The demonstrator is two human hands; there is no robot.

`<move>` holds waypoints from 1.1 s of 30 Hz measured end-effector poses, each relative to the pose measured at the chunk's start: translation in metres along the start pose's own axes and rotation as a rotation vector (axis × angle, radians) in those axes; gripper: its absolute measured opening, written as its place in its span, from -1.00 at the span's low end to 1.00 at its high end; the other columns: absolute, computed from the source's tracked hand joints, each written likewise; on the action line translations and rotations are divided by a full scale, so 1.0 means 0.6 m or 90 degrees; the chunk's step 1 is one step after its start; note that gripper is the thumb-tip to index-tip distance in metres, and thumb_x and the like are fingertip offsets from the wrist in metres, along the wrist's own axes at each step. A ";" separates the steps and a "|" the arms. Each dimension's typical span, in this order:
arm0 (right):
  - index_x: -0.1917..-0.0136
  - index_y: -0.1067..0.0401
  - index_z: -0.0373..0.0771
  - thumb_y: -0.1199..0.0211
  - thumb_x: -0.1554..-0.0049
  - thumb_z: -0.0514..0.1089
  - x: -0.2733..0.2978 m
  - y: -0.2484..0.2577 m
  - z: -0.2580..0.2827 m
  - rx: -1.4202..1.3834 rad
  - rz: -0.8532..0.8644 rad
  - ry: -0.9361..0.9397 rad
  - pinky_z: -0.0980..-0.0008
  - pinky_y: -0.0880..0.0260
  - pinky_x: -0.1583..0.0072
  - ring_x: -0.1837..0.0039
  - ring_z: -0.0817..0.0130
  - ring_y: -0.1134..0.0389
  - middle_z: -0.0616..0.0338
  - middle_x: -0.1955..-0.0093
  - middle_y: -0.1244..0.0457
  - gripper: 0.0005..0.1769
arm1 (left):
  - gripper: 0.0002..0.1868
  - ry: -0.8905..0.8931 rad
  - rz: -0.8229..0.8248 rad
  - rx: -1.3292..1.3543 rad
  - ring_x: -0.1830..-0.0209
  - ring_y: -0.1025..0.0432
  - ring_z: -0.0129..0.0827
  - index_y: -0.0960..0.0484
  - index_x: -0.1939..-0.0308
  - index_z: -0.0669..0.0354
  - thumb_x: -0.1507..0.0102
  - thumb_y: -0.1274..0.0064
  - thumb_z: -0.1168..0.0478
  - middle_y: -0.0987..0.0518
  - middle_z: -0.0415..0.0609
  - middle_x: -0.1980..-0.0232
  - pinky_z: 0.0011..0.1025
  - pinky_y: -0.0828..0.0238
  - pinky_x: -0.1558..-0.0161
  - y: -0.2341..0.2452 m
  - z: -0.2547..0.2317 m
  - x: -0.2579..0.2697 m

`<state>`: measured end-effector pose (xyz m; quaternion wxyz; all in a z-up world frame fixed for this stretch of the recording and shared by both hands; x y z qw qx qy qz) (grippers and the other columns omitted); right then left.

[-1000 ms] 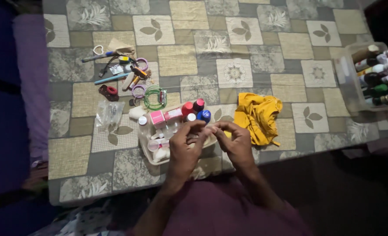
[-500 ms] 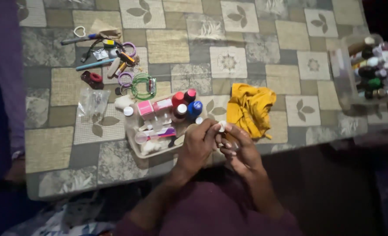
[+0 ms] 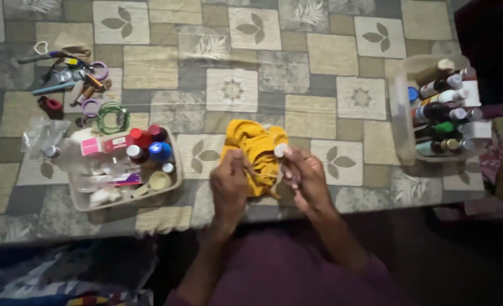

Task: Organizing small medicine bottles and various supplies into containers on a table.

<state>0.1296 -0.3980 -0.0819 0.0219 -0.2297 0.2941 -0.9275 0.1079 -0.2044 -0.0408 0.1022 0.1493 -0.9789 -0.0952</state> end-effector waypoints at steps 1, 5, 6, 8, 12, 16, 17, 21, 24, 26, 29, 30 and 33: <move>-0.03 -0.52 -0.35 -0.28 -0.32 -0.15 -0.011 0.010 0.008 -0.002 0.004 -0.006 0.63 -0.10 0.37 0.31 0.59 -0.21 0.31 0.33 -0.22 -0.81 | -0.61 0.003 -0.005 -0.004 0.44 -0.56 -0.17 -0.53 0.24 0.24 -0.52 0.19 0.04 -0.60 0.02 0.45 -0.30 -0.44 0.33 -0.009 -0.016 -0.006; -0.08 -0.53 -0.34 -0.31 -0.28 -0.19 0.000 -0.045 0.126 0.647 -0.060 0.517 0.33 -0.42 0.01 0.03 0.31 -0.40 0.10 0.00 -0.40 -0.83 | -0.57 -0.258 -0.099 -0.332 0.11 -0.50 -0.03 -0.50 -0.06 0.32 -0.40 0.01 -0.02 -0.60 0.21 0.08 -0.22 -0.43 0.08 -0.036 -0.038 -0.022; -0.07 -0.51 -0.33 -0.31 -0.22 -0.18 0.009 -0.076 0.135 0.786 -0.053 0.591 0.32 -0.47 0.02 0.03 0.30 -0.45 0.08 -0.01 -0.40 -0.80 | -0.64 -0.130 0.034 -0.145 0.04 -0.51 -0.07 -0.50 -0.13 0.32 -0.44 0.03 0.08 -0.59 0.21 0.03 -0.23 -0.44 0.00 -0.062 0.025 -0.038; -0.05 -0.54 -0.33 -0.34 -0.19 -0.23 0.000 -0.072 0.099 0.823 0.024 0.565 0.31 -0.46 0.00 0.00 0.23 -0.44 0.05 0.00 -0.41 -0.83 | -0.67 -0.073 0.005 -0.094 0.07 -0.52 -0.14 -0.52 -0.08 0.31 -0.44 0.03 0.08 -0.61 0.16 0.06 -0.26 -0.46 0.01 -0.083 0.088 -0.056; 0.03 -0.58 -0.32 -0.41 -0.15 -0.17 -0.042 -0.043 0.004 0.565 0.215 0.203 0.41 -0.49 0.02 0.10 0.40 -0.46 0.10 0.15 -0.44 -0.82 | -0.73 0.025 -0.016 0.276 0.03 -0.44 -0.35 -0.51 -0.10 0.33 -0.53 0.04 0.15 -0.56 0.04 0.00 -0.34 -0.45 -0.04 -0.092 0.167 -0.076; 0.00 -0.61 -0.34 -0.41 -0.16 -0.19 -0.074 -0.014 -0.002 0.514 0.144 0.146 0.44 -0.46 -0.05 0.02 0.41 -0.47 0.11 0.07 -0.47 -0.81 | -0.76 0.183 0.101 0.531 0.05 -0.53 -0.32 -0.46 -0.11 0.26 -0.46 0.11 0.18 -0.61 0.00 -0.01 -0.32 -0.53 0.01 -0.104 0.130 -0.072; 0.03 -0.60 -0.36 -0.40 -0.14 -0.18 -0.074 -0.014 0.032 0.599 0.027 0.247 0.43 -0.46 0.00 0.06 0.44 -0.47 0.13 0.10 -0.45 -0.81 | -0.74 0.212 0.152 0.582 0.00 -0.53 -0.31 -0.45 -0.16 0.24 -0.46 0.12 0.19 -0.60 0.00 -0.05 -0.32 -0.52 -0.04 -0.108 0.114 -0.067; 0.02 -0.59 -0.36 -0.41 -0.15 -0.15 -0.055 -0.029 0.088 0.511 -0.074 0.310 0.47 -0.47 0.02 0.08 0.47 -0.44 0.19 0.11 -0.44 -0.78 | -0.64 0.245 0.201 0.625 -0.11 -0.53 -0.28 -0.41 -0.27 0.18 -0.40 0.14 0.18 -0.60 0.01 -0.15 -0.33 -0.53 -0.13 -0.098 0.086 -0.075; 0.02 -0.62 -0.38 -0.40 -0.15 -0.19 -0.064 -0.025 0.006 0.358 0.002 -0.054 0.40 -0.19 0.23 0.27 0.37 -0.27 0.07 0.22 -0.39 -0.80 | -0.69 0.260 0.246 0.678 -0.10 -0.54 -0.29 -0.40 -0.19 0.21 -0.40 0.15 0.18 -0.59 0.05 -0.13 -0.31 -0.53 -0.14 -0.105 0.086 -0.074; 0.06 -0.60 -0.39 -0.42 -0.11 -0.23 -0.067 -0.035 0.016 0.475 -0.041 0.112 0.43 -0.31 0.15 0.20 0.40 -0.36 0.07 0.20 -0.42 -0.83 | -0.75 0.228 0.280 0.667 -0.09 -0.52 -0.30 -0.40 -0.16 0.24 -0.47 0.14 0.19 -0.57 0.05 -0.12 -0.31 -0.50 -0.16 -0.114 0.113 -0.075; 0.09 -0.57 -0.38 -0.43 -0.07 -0.29 -0.048 -0.065 0.054 0.606 -0.130 0.322 0.46 -0.43 0.06 0.10 0.45 -0.45 0.07 0.15 -0.42 -0.86 | -0.82 0.205 0.298 0.662 -0.07 -0.50 -0.31 -0.40 -0.10 0.24 -0.51 0.15 0.20 -0.57 0.06 -0.08 -0.30 -0.46 -0.17 -0.111 0.116 -0.086; 0.08 -0.57 -0.38 -0.43 -0.07 -0.29 -0.036 -0.068 0.068 0.617 -0.188 0.364 0.47 -0.43 0.05 0.08 0.46 -0.44 0.07 0.12 -0.41 -0.86 | -0.82 0.223 0.291 0.665 -0.05 -0.50 -0.30 -0.41 -0.08 0.22 -0.50 0.16 0.19 -0.58 0.07 -0.06 -0.29 -0.45 -0.16 -0.109 0.114 -0.089; 0.05 -0.57 -0.37 -0.39 -0.13 -0.30 -0.027 -0.058 0.098 0.590 -0.229 0.433 0.48 -0.42 -0.04 0.02 0.50 -0.43 0.12 0.09 -0.40 -0.89 | -0.81 0.220 0.297 0.708 -0.08 -0.50 -0.32 -0.41 -0.08 0.23 -0.49 0.16 0.19 -0.57 0.04 -0.08 -0.30 -0.44 -0.21 -0.109 0.125 -0.094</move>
Point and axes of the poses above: each hand's wrist, its own x-axis away from the middle knuckle, its own y-axis out of the back of the hand, z = x × y, the point moved 8 cm from there along -x, towards the middle knuckle
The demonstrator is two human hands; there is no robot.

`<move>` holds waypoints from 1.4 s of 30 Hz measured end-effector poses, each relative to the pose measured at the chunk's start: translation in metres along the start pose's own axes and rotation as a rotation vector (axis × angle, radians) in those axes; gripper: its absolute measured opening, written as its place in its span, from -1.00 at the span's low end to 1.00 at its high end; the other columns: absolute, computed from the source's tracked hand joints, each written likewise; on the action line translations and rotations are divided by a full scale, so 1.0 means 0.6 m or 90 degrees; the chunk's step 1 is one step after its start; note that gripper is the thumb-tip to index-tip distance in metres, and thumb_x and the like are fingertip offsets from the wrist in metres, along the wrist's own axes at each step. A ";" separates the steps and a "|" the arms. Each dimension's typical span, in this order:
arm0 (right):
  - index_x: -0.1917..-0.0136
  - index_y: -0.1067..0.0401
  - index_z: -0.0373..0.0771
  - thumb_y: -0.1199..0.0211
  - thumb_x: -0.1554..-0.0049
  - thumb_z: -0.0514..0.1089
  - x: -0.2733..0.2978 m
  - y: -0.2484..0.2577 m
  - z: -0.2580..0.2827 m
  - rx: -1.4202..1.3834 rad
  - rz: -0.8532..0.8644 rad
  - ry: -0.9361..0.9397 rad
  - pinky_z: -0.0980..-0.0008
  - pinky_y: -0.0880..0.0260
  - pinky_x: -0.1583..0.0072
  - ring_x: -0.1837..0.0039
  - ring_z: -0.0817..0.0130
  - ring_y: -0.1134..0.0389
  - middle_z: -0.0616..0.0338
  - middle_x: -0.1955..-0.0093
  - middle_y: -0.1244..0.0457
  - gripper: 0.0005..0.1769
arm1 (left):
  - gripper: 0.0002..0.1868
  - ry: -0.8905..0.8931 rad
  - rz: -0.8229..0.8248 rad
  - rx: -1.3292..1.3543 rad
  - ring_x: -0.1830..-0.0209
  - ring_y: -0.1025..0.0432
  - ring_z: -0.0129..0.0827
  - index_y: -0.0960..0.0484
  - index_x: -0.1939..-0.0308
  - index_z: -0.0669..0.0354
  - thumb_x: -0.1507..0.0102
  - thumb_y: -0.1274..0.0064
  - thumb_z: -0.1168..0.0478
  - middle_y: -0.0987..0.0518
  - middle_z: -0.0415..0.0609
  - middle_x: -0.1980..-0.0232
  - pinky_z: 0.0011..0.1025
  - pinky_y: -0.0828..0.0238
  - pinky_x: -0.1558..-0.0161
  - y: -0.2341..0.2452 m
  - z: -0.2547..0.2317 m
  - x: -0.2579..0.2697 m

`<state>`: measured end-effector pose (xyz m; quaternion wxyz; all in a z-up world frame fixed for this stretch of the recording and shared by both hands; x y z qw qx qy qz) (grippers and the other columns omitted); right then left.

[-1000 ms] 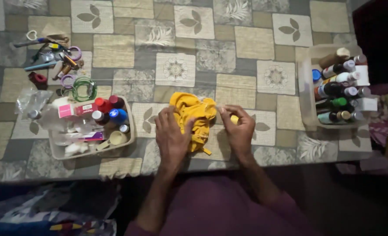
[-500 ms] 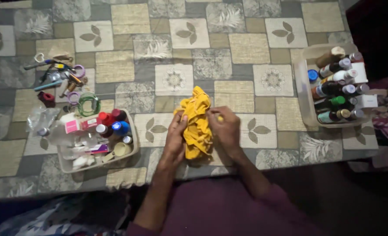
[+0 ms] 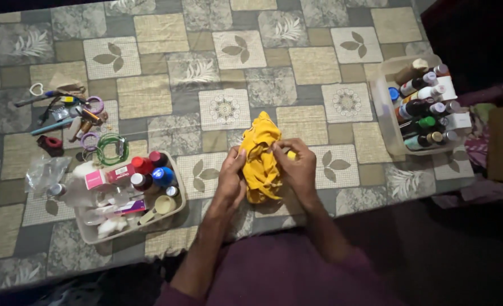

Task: Organizing small medicine bottles and various supplies into containers on a table.

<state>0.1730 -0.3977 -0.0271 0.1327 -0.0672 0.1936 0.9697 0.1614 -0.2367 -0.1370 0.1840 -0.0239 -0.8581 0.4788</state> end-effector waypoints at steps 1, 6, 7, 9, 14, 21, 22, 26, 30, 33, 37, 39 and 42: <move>0.05 -0.57 -0.37 -0.39 -0.13 -0.30 0.003 0.001 -0.005 0.001 -0.001 0.001 0.48 -0.42 -0.04 0.02 0.50 -0.43 0.12 0.09 -0.40 -0.89 | -0.81 0.000 0.002 0.001 -0.08 -0.50 -0.32 -0.41 -0.08 0.23 -0.49 0.16 0.19 -0.57 0.04 -0.08 -0.30 -0.44 -0.21 -0.005 -0.006 0.002; 0.08 -0.58 -0.36 -0.44 -0.12 -0.22 0.024 -0.030 -0.036 -0.090 0.135 -0.102 0.54 -0.39 0.01 0.07 0.55 -0.38 0.22 0.14 -0.39 -0.85 | -0.77 0.064 -0.011 -0.031 -0.08 -0.51 -0.32 -0.42 -0.10 0.26 -0.48 0.15 0.17 -0.58 0.05 -0.08 -0.31 -0.43 -0.21 -0.004 0.003 0.005; 0.08 -0.58 -0.36 -0.44 -0.12 -0.22 0.022 -0.027 -0.036 -0.088 0.133 -0.105 0.54 -0.39 0.01 0.07 0.55 -0.38 0.22 0.14 -0.39 -0.85 | -0.77 0.068 -0.012 -0.030 -0.08 -0.51 -0.32 -0.42 -0.10 0.26 -0.48 0.15 0.17 -0.58 0.05 -0.08 -0.31 -0.43 -0.21 -0.007 -0.001 0.011; 0.04 -0.57 -0.35 -0.40 -0.17 -0.19 0.004 0.012 -0.030 -0.072 -0.028 -0.067 0.59 -0.34 0.12 0.13 0.61 -0.33 0.23 0.09 -0.39 -0.83 | -0.72 0.081 -0.064 -0.030 -0.06 -0.52 -0.26 -0.40 -0.11 0.29 -0.47 0.16 0.14 -0.58 0.08 -0.08 -0.24 -0.48 -0.18 -0.005 -0.009 0.015; -0.02 -0.55 -0.33 -0.37 -0.20 -0.19 0.008 0.093 -0.113 -0.287 -0.079 -0.298 0.59 -0.11 0.37 0.35 0.62 -0.17 0.17 0.18 -0.35 -0.83 | -0.65 0.040 -0.082 -0.042 -0.12 -0.50 -0.23 -0.40 -0.23 0.30 -0.44 0.14 0.16 -0.57 0.07 -0.14 -0.24 -0.42 -0.22 0.036 0.005 -0.002; -0.01 -0.50 -0.36 -0.33 -0.19 -0.25 0.023 0.205 -0.126 -0.378 -0.110 -0.252 0.58 -0.16 0.38 0.37 0.58 -0.20 0.08 0.10 -0.44 -0.85 | -0.48 -0.622 -0.193 -0.973 -0.32 -0.25 0.07 -0.31 -0.25 0.42 -0.31 -0.20 0.30 -0.36 0.32 -0.28 -0.12 -0.15 -0.31 -0.245 -0.114 0.069; -0.01 -0.50 -0.36 -0.33 -0.19 -0.25 0.024 0.225 -0.116 -0.379 -0.123 -0.253 0.58 -0.16 0.38 0.37 0.58 -0.20 0.08 0.10 -0.44 -0.85 | -0.48 -0.619 -0.179 -0.975 -0.32 -0.25 0.07 -0.31 -0.25 0.42 -0.31 -0.20 0.30 -0.36 0.32 -0.28 -0.12 -0.15 -0.31 -0.260 -0.094 0.061; -0.06 -0.50 -0.32 -0.36 -0.19 -0.37 0.015 0.296 0.023 0.054 -0.108 0.204 0.36 -0.48 -0.04 -0.01 0.25 -0.45 0.04 -0.06 -0.42 -0.84 | -0.71 -0.238 0.102 -0.656 -0.09 -0.48 -0.34 -0.50 -0.14 0.29 -0.38 -0.09 0.25 -0.58 -0.01 -0.03 -0.39 -0.39 -0.18 -0.308 0.025 -0.007; -0.04 -0.50 -0.30 -0.46 -0.04 -0.39 0.006 0.325 0.055 0.215 -0.046 0.373 0.29 -0.50 0.01 0.01 0.15 -0.48 0.05 -0.01 -0.40 -0.70 | -0.78 -0.033 0.268 -0.584 0.12 -0.50 -0.50 -0.65 0.02 0.33 -0.47 -0.03 0.21 -0.63 -0.11 0.18 -0.51 -0.46 0.00 -0.346 0.133 -0.033; -0.02 -0.47 -0.35 -0.46 -0.08 -0.43 0.010 0.337 0.069 0.341 -0.027 0.581 0.30 -0.49 0.08 0.03 0.17 -0.46 0.05 -0.04 -0.39 -0.73 | -0.78 -0.002 0.261 -0.619 0.14 -0.55 -0.47 -0.66 0.07 0.37 -0.35 -0.16 0.22 -0.68 -0.08 0.18 -0.48 -0.51 0.03 -0.372 0.155 -0.041; 0.01 -0.46 -0.38 -0.46 -0.07 -0.41 0.001 0.363 0.058 0.333 -0.006 0.604 0.28 -0.48 0.11 0.00 0.15 -0.47 0.06 -0.05 -0.38 -0.75 | -0.75 0.090 0.157 -0.492 0.20 -0.58 -0.42 -0.67 0.05 0.40 -0.38 -0.11 0.20 -0.66 -0.05 0.21 -0.42 -0.57 0.05 -0.338 0.194 -0.067; 0.01 -0.52 -0.41 -0.47 0.00 -0.36 -0.013 0.368 0.042 0.319 0.027 0.536 0.29 -0.44 0.18 0.06 0.17 -0.44 0.01 -0.02 -0.38 -0.74 | -0.74 0.173 0.086 -0.335 0.23 -0.59 -0.36 -0.66 0.04 0.40 -0.36 -0.11 0.20 -0.67 -0.02 0.22 -0.34 -0.62 0.07 -0.333 0.208 -0.073; 0.02 -0.48 -0.37 -0.43 -0.04 -0.39 -0.017 0.377 0.042 0.320 0.020 0.571 0.29 -0.51 0.07 -0.05 0.14 -0.48 0.09 -0.07 -0.38 -0.76 | -0.73 0.168 0.070 -0.384 0.21 -0.57 -0.44 -0.66 0.03 0.37 -0.36 -0.08 0.18 -0.67 -0.07 0.19 -0.35 -0.65 0.06 -0.352 0.211 -0.071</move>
Point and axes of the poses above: each hand's wrist, its own x-axis away from the middle knuckle, its own y-axis out of the back of the hand, z = x × y, the point moved 8 cm from there along -x, towards the middle knuckle
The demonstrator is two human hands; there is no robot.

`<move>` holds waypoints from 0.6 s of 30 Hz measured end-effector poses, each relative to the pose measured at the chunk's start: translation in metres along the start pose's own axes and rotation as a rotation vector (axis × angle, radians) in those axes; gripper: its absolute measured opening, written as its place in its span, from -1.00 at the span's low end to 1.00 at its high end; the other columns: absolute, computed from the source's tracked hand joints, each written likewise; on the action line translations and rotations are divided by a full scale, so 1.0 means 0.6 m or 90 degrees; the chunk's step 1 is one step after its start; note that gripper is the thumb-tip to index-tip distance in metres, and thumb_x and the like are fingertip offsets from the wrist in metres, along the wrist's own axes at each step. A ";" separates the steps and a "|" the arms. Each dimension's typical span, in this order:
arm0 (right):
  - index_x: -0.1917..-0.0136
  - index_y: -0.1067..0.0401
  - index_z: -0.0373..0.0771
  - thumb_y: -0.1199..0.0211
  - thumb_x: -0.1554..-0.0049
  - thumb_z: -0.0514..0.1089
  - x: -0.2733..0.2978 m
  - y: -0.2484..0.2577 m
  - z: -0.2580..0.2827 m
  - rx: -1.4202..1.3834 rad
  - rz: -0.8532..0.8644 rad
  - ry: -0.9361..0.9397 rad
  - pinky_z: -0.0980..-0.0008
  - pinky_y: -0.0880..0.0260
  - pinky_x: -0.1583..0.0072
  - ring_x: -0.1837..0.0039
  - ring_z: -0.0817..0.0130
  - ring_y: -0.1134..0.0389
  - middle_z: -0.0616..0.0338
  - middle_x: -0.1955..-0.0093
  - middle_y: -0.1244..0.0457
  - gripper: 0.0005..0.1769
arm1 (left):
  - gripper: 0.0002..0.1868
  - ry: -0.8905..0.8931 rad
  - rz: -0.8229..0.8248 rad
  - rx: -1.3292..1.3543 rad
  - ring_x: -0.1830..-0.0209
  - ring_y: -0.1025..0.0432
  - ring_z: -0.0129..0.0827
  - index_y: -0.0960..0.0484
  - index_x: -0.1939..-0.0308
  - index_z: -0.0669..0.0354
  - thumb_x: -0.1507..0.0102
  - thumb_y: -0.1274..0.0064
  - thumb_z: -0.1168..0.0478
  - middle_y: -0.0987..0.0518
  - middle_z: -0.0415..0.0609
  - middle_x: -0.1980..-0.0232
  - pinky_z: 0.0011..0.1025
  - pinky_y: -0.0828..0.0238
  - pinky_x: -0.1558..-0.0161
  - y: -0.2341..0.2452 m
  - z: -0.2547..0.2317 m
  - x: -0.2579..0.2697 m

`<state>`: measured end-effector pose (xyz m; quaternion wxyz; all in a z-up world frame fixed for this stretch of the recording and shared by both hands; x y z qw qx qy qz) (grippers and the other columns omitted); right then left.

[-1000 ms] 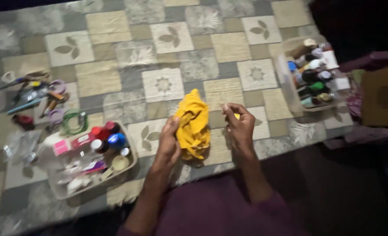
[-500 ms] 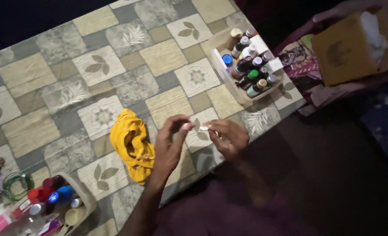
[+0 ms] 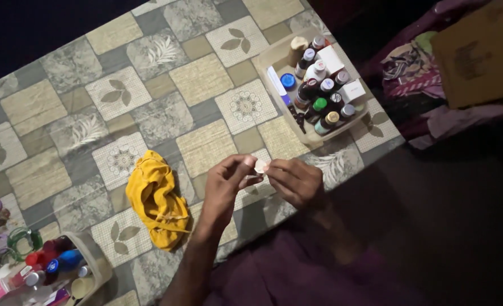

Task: Organizing small medicine bottles and various supplies into containers on a table.

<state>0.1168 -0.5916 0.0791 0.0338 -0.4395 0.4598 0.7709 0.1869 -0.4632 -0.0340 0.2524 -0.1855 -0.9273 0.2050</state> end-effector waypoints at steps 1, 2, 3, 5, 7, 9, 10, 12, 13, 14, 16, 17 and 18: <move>0.02 -0.48 -0.37 -0.43 -0.04 -0.39 0.004 -0.002 -0.002 -0.001 0.000 -0.001 0.29 -0.51 0.07 -0.05 0.14 -0.48 0.09 -0.07 -0.38 -0.76 | -0.73 0.001 -0.001 -0.001 0.21 -0.57 -0.44 -0.66 0.03 0.37 -0.36 -0.08 0.18 -0.67 -0.07 0.19 -0.35 -0.65 0.06 -0.004 0.003 -0.003; 0.01 -0.49 -0.37 -0.44 -0.03 -0.38 0.008 -0.004 -0.007 -0.001 0.003 -0.014 0.30 -0.49 0.09 -0.02 0.17 -0.47 0.07 -0.07 -0.38 -0.75 | -0.76 -0.016 -0.011 -0.017 0.20 -0.58 -0.44 -0.64 0.03 0.37 -0.35 -0.09 0.21 -0.67 -0.06 0.18 -0.37 -0.64 0.05 -0.006 0.001 -0.005; 0.00 -0.50 -0.38 -0.45 -0.02 -0.37 0.011 -0.006 -0.011 -0.001 0.005 -0.027 0.31 -0.47 0.11 0.01 0.19 -0.46 0.05 -0.06 -0.38 -0.74 | -0.78 -0.034 -0.022 -0.033 0.19 -0.59 -0.44 -0.62 0.04 0.37 -0.35 -0.11 0.25 -0.68 -0.05 0.18 -0.39 -0.63 0.04 -0.008 -0.002 -0.008; -0.01 -0.52 -0.36 -0.45 -0.02 -0.35 0.023 -0.014 -0.024 -0.026 0.007 -0.080 0.32 -0.45 0.12 0.03 0.21 -0.45 0.05 -0.05 -0.39 -0.74 | -0.80 -0.065 -0.032 -0.051 0.20 -0.56 -0.44 -0.59 0.03 0.37 -0.32 -0.16 0.31 -0.66 -0.05 0.19 -0.40 -0.59 0.07 0.000 0.013 -0.023; -0.01 -0.53 -0.33 -0.45 -0.02 -0.34 0.038 -0.029 -0.040 -0.048 0.008 -0.132 0.33 -0.43 0.13 0.06 0.23 -0.45 0.06 -0.04 -0.40 -0.74 | -0.78 -0.097 -0.039 -0.068 0.21 -0.53 -0.44 -0.57 0.01 0.37 -0.30 -0.21 0.37 -0.64 -0.04 0.20 -0.40 -0.55 0.11 -0.003 0.012 -0.039; -0.04 -0.52 -0.27 -0.40 -0.16 -0.35 0.076 -0.045 -0.092 -0.231 -0.062 -0.384 0.45 -0.49 0.02 -0.03 0.31 -0.48 0.12 -0.05 -0.39 -0.83 | -0.73 -0.124 -0.072 -0.134 0.23 -0.56 -0.45 -0.52 0.00 0.34 -0.25 -0.21 0.39 -0.66 -0.04 0.24 -0.41 -0.62 0.13 -0.012 -0.003 -0.044; -0.04 -0.52 -0.27 -0.40 -0.16 -0.35 0.082 -0.045 -0.101 -0.226 -0.062 -0.387 0.45 -0.49 0.02 -0.03 0.31 -0.48 0.12 -0.05 -0.39 -0.83 | -0.73 -0.123 -0.067 -0.133 0.23 -0.56 -0.45 -0.52 0.00 0.34 -0.25 -0.21 0.39 -0.66 -0.04 0.24 -0.41 -0.62 0.13 -0.017 -0.001 -0.054; -0.09 -0.55 -0.32 -0.44 -0.10 -0.32 0.133 -0.071 -0.150 -0.418 -0.102 -0.660 0.48 -0.38 0.05 0.09 0.38 -0.34 0.07 -0.02 -0.41 -0.73 | -0.72 -0.119 0.013 -0.170 0.16 -0.60 -0.45 -0.50 -0.01 0.31 -0.26 -0.20 0.38 -0.68 -0.05 0.20 -0.45 -0.61 0.10 -0.039 0.008 -0.072; -0.09 -0.55 -0.32 -0.44 -0.10 -0.32 0.136 -0.067 -0.157 -0.415 -0.103 -0.664 0.48 -0.38 0.05 0.09 0.38 -0.34 0.07 -0.02 -0.41 -0.73 | -0.72 -0.115 0.016 -0.169 0.16 -0.60 -0.45 -0.50 -0.01 0.31 -0.26 -0.20 0.38 -0.68 -0.05 0.20 -0.45 -0.61 0.10 -0.051 0.002 -0.077; -0.07 -0.55 -0.32 -0.43 -0.12 -0.32 0.139 -0.061 -0.167 -0.394 -0.112 -0.673 0.48 -0.40 0.00 0.03 0.41 -0.38 0.09 -0.01 -0.41 -0.77 | -0.73 -0.112 0.033 -0.221 0.14 -0.59 -0.47 -0.51 0.00 0.30 -0.25 -0.21 0.38 -0.66 -0.06 0.17 -0.46 -0.60 0.09 -0.067 -0.004 -0.083; -0.06 -0.55 -0.32 -0.42 -0.14 -0.32 0.134 -0.046 -0.183 -0.373 -0.119 -0.688 0.48 -0.42 -0.06 -0.03 0.44 -0.42 0.10 0.00 -0.42 -0.80 | -0.73 -0.102 0.050 -0.274 0.11 -0.58 -0.49 -0.52 0.01 0.29 -0.25 -0.23 0.38 -0.64 -0.08 0.14 -0.48 -0.59 0.09 -0.090 -0.012 -0.100; -0.05 -0.56 -0.32 -0.42 -0.12 -0.33 0.126 -0.032 -0.188 -0.306 -0.112 -0.682 0.48 -0.44 -0.04 -0.02 0.44 -0.44 0.11 0.00 -0.42 -0.80 | -0.75 -0.105 0.067 -0.305 0.11 -0.58 -0.48 -0.55 0.02 0.28 -0.25 -0.24 0.37 -0.65 -0.08 0.14 -0.48 -0.60 0.05 -0.102 -0.014 -0.109; -0.05 -0.56 -0.31 -0.41 -0.11 -0.33 0.119 -0.019 -0.189 -0.242 -0.102 -0.678 0.48 -0.46 -0.02 -0.02 0.43 -0.46 0.11 0.00 -0.42 -0.79 | -0.76 -0.106 0.083 -0.336 0.10 -0.59 -0.48 -0.57 0.03 0.27 -0.26 -0.25 0.35 -0.66 -0.09 0.14 -0.48 -0.62 0.01 -0.112 -0.013 -0.115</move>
Point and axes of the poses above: each hand's wrist, its own x-axis away from the middle knuckle, its own y-axis out of the back of the hand, z = x × y, the point moved 8 cm from there along -x, towards the middle knuckle
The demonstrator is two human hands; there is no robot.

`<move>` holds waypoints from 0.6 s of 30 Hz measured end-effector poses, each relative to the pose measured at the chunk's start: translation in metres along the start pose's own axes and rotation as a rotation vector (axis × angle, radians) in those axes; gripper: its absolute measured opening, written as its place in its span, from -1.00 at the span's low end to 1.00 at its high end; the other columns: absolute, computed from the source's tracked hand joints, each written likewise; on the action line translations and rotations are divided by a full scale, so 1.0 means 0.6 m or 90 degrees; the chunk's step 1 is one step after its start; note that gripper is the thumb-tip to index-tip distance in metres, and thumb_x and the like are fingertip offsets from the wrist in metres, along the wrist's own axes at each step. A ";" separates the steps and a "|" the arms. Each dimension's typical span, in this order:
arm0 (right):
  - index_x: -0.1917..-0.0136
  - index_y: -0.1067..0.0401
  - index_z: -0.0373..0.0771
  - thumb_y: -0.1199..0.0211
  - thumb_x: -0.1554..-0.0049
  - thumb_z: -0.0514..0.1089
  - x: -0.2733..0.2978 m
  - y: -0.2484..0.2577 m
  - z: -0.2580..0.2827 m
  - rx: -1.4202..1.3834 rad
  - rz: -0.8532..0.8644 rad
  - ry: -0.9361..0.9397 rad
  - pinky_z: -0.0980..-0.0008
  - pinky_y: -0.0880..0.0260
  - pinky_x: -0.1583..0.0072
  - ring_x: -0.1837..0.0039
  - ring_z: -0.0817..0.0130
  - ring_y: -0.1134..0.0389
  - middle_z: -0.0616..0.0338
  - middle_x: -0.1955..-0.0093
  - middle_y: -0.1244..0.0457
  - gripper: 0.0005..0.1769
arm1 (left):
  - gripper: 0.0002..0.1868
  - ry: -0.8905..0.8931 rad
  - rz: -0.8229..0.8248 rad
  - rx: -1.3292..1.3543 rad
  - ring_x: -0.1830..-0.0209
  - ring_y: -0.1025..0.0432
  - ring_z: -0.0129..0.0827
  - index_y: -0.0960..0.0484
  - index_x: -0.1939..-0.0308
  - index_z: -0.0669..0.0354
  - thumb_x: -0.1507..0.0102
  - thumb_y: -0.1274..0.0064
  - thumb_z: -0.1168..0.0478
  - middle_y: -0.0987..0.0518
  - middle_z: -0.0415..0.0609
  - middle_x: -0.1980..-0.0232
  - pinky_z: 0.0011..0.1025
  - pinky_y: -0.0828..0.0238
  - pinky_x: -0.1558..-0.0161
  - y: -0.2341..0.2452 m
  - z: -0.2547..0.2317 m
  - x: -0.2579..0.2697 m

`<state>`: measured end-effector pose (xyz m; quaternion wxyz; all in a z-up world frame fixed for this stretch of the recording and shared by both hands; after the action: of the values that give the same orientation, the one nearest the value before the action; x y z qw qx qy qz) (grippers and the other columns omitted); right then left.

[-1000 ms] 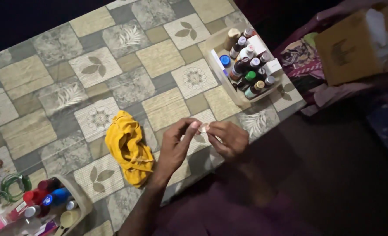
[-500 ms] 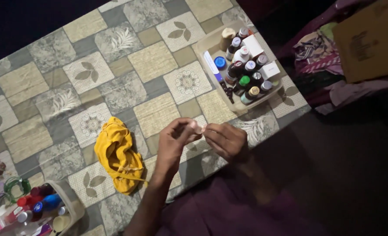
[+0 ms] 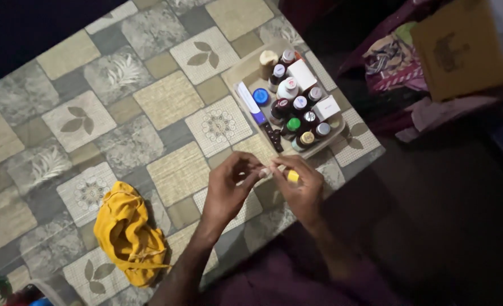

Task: Organizing small medicine bottles and various supplies into containers on a table.

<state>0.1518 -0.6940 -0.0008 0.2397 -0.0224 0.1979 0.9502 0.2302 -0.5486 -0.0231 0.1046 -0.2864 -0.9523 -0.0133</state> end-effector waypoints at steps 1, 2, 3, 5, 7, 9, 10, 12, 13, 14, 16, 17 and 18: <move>-0.05 -0.56 -0.31 -0.41 -0.11 -0.33 -0.003 0.003 0.003 -0.001 0.003 -0.009 0.48 -0.46 -0.02 -0.02 0.43 -0.46 0.11 0.00 -0.42 -0.79 | -0.76 0.010 0.000 0.000 0.10 -0.59 -0.48 -0.57 0.03 0.27 -0.26 -0.25 0.35 -0.66 -0.09 0.14 -0.48 -0.62 0.01 -0.002 -0.001 -0.010; -0.06 -0.55 -0.33 -0.40 -0.13 -0.34 -0.005 0.014 0.015 0.013 -0.028 0.024 0.47 -0.46 -0.05 -0.04 0.41 -0.45 0.10 -0.02 -0.41 -0.80 | -0.76 -0.013 -0.008 -0.001 0.10 -0.57 -0.45 -0.58 0.02 0.29 -0.26 -0.25 0.36 -0.65 -0.06 0.14 -0.46 -0.59 0.03 -0.002 -0.007 -0.020; -0.07 -0.53 -0.34 -0.39 -0.15 -0.36 -0.008 0.025 0.026 0.027 -0.058 0.058 0.46 -0.46 -0.07 -0.05 0.39 -0.45 0.08 -0.04 -0.40 -0.80 | -0.76 -0.035 -0.017 -0.003 0.11 -0.56 -0.42 -0.58 0.01 0.32 -0.27 -0.25 0.37 -0.64 -0.03 0.13 -0.44 -0.56 0.05 -0.003 -0.014 -0.030; -0.05 -0.53 -0.33 -0.38 -0.16 -0.37 -0.008 0.034 0.028 0.054 -0.072 0.060 0.45 -0.47 -0.09 -0.06 0.37 -0.46 0.08 -0.04 -0.41 -0.83 | -0.78 -0.026 -0.065 -0.073 0.11 -0.61 -0.44 -0.61 0.03 0.28 -0.27 -0.25 0.34 -0.68 -0.07 0.13 -0.47 -0.60 0.04 0.012 -0.029 -0.074; -0.04 -0.52 -0.33 -0.37 -0.17 -0.39 -0.005 0.034 0.019 0.080 -0.085 0.066 0.43 -0.49 -0.11 -0.06 0.35 -0.48 0.08 -0.03 -0.41 -0.85 | -0.80 -0.021 -0.114 -0.144 0.10 -0.66 -0.46 -0.64 0.04 0.24 -0.27 -0.25 0.32 -0.72 -0.10 0.12 -0.49 -0.64 0.03 0.030 -0.043 -0.125; -0.04 -0.52 -0.31 -0.32 -0.19 -0.38 0.002 0.017 -0.009 -0.113 -0.038 0.054 0.42 -0.56 -0.07 -0.03 0.37 -0.50 0.08 -0.03 -0.42 -0.87 | -0.86 -0.099 -0.148 -0.230 0.15 -0.65 -0.39 -0.70 0.07 0.26 -0.29 -0.20 0.38 -0.69 -0.03 0.15 -0.44 -0.61 0.12 0.042 -0.071 -0.182; -0.04 -0.52 -0.31 -0.32 -0.19 -0.38 0.003 0.010 -0.008 -0.115 -0.039 0.054 0.42 -0.56 -0.07 -0.03 0.37 -0.50 0.08 -0.03 -0.42 -0.87 | -0.86 -0.100 -0.148 -0.232 0.15 -0.65 -0.39 -0.70 0.07 0.26 -0.29 -0.20 0.38 -0.69 -0.03 0.15 -0.44 -0.61 0.12 0.043 -0.060 -0.213; 0.03 -0.56 -0.32 -0.37 -0.13 -0.37 0.005 -0.029 -0.008 -0.081 0.075 0.031 0.37 -0.49 0.00 0.04 0.34 -0.50 0.07 0.07 -0.45 -0.88 | -0.78 -0.292 -0.173 -0.227 0.13 -0.62 -0.23 -0.66 0.10 0.34 -0.19 -0.08 0.52 -0.64 0.10 0.13 -0.37 -0.64 0.11 0.041 -0.074 -0.263; 0.03 -0.56 -0.32 -0.37 -0.13 -0.37 0.003 -0.036 -0.007 -0.082 0.073 0.032 0.37 -0.49 0.00 0.04 0.34 -0.50 0.07 0.07 -0.45 -0.88 | -0.78 -0.293 -0.172 -0.228 0.13 -0.62 -0.23 -0.66 0.10 0.34 -0.19 -0.08 0.52 -0.64 0.10 0.13 -0.37 -0.64 0.11 0.038 -0.063 -0.284; 0.04 -0.57 -0.31 -0.38 -0.12 -0.33 0.004 -0.055 -0.005 -0.089 0.124 0.030 0.38 -0.48 0.05 0.07 0.34 -0.50 0.09 0.10 -0.44 -0.90 | -0.80 -0.302 -0.167 -0.324 0.14 -0.59 -0.12 -0.67 0.16 0.30 -0.16 -0.08 0.51 -0.64 0.13 0.17 -0.27 -0.57 0.14 0.028 -0.054 -0.305; 0.05 -0.57 -0.30 -0.39 -0.12 -0.30 0.003 -0.081 -0.003 -0.097 0.175 0.027 0.38 -0.47 0.09 0.10 0.33 -0.50 0.11 0.13 -0.44 -0.90 | -0.81 -0.310 -0.161 -0.420 0.16 -0.57 -0.02 -0.69 0.22 0.27 -0.14 -0.07 0.49 -0.65 0.15 0.20 -0.17 -0.51 0.16 0.013 -0.038 -0.336; 0.04 -0.58 -0.27 -0.38 -0.13 -0.28 0.004 -0.097 -0.007 -0.110 0.219 0.002 0.37 -0.48 0.08 0.08 0.28 -0.51 0.11 0.11 -0.44 -0.90 | -0.85 -0.299 -0.159 -0.482 0.21 -0.55 0.03 -0.70 0.26 0.21 -0.14 -0.07 0.43 -0.65 0.12 0.23 -0.11 -0.47 0.22 0.005 -0.029 -0.347; 0.03 -0.58 -0.25 -0.37 -0.15 -0.26 0.006 -0.116 -0.010 -0.125 0.263 -0.022 0.36 -0.49 0.07 0.07 0.24 -0.52 0.10 0.09 -0.45 -0.90 | -0.88 -0.289 -0.157 -0.544 0.25 -0.53 0.07 -0.71 0.29 0.15 -0.15 -0.08 0.37 -0.66 0.10 0.26 -0.05 -0.43 0.28 0.001 -0.021 -0.359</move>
<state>0.1807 -0.6388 -0.0318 0.0404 0.0119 0.1009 0.9940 0.4082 -0.6664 -0.0555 -0.2343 -0.1848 -0.8871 -0.3520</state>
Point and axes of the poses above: each hand's wrist, its own x-axis away from the middle knuckle, its own y-axis out of the back of the hand, z = x × y, the point moved 8 cm from there along -x, towards the middle knuckle
